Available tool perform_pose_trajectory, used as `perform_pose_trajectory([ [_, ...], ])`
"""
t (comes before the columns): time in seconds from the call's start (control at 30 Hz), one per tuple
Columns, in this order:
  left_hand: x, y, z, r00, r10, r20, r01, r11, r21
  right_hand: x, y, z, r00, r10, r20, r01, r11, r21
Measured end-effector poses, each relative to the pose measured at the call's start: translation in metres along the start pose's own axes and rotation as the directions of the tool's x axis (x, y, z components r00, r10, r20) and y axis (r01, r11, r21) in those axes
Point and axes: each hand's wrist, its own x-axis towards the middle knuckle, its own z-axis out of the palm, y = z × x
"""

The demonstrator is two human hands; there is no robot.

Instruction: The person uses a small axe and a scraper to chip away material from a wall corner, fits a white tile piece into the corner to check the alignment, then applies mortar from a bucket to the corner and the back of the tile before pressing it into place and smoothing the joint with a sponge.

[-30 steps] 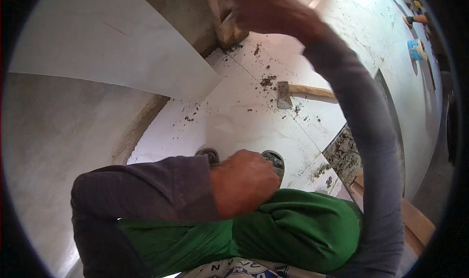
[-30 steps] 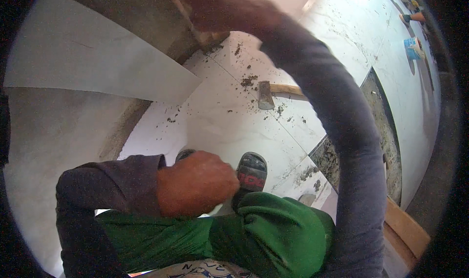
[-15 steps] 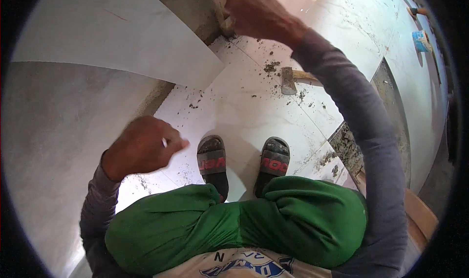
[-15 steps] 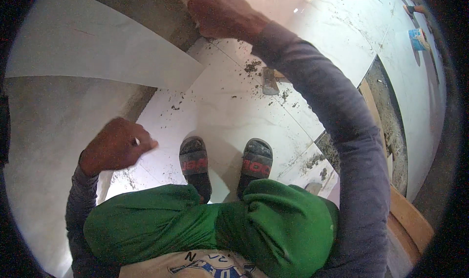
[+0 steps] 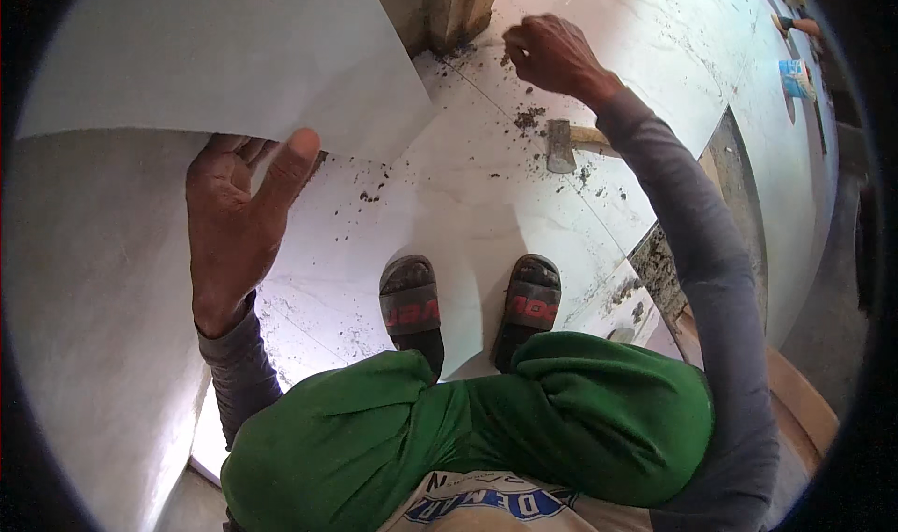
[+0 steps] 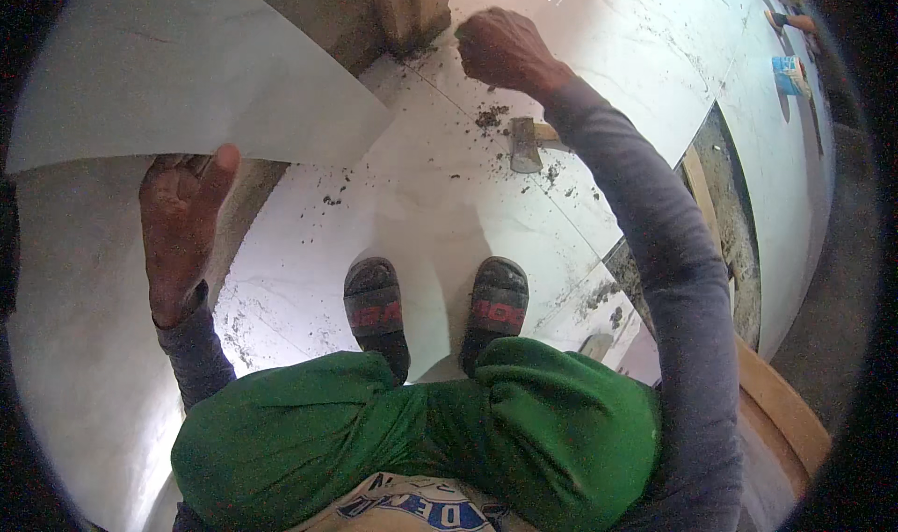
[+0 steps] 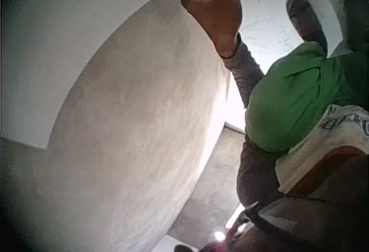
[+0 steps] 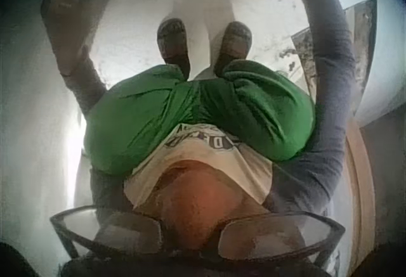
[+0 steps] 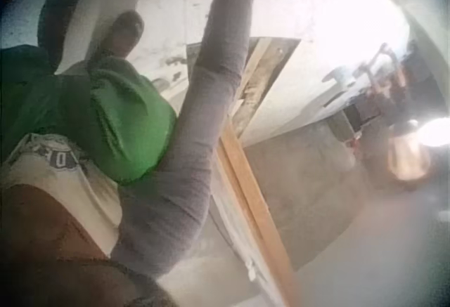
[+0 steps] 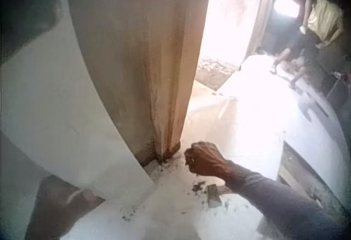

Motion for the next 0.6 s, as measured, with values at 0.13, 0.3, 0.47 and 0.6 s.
perform_pose_trajectory([
  [0.13,0.011,-0.006,-0.005,0.991,-0.129,0.034,0.128,0.991,0.029,0.024,-0.007,0.011,0.995,0.064,0.072,-0.062,0.997,-0.036],
  [0.3,0.008,-0.019,-0.009,0.998,0.032,0.048,-0.026,0.994,-0.106,0.031,-0.035,-0.020,0.957,0.068,0.281,-0.067,0.998,-0.012],
  [0.47,0.011,-0.022,-0.009,0.996,0.069,0.061,-0.066,0.997,-0.050,0.025,-0.036,0.005,0.991,-0.014,0.133,0.007,0.999,0.053],
  [0.6,0.008,-0.027,-0.012,0.995,0.082,0.062,-0.077,0.994,-0.073,0.035,-0.047,0.009,0.981,0.026,0.192,-0.039,0.997,0.060],
])
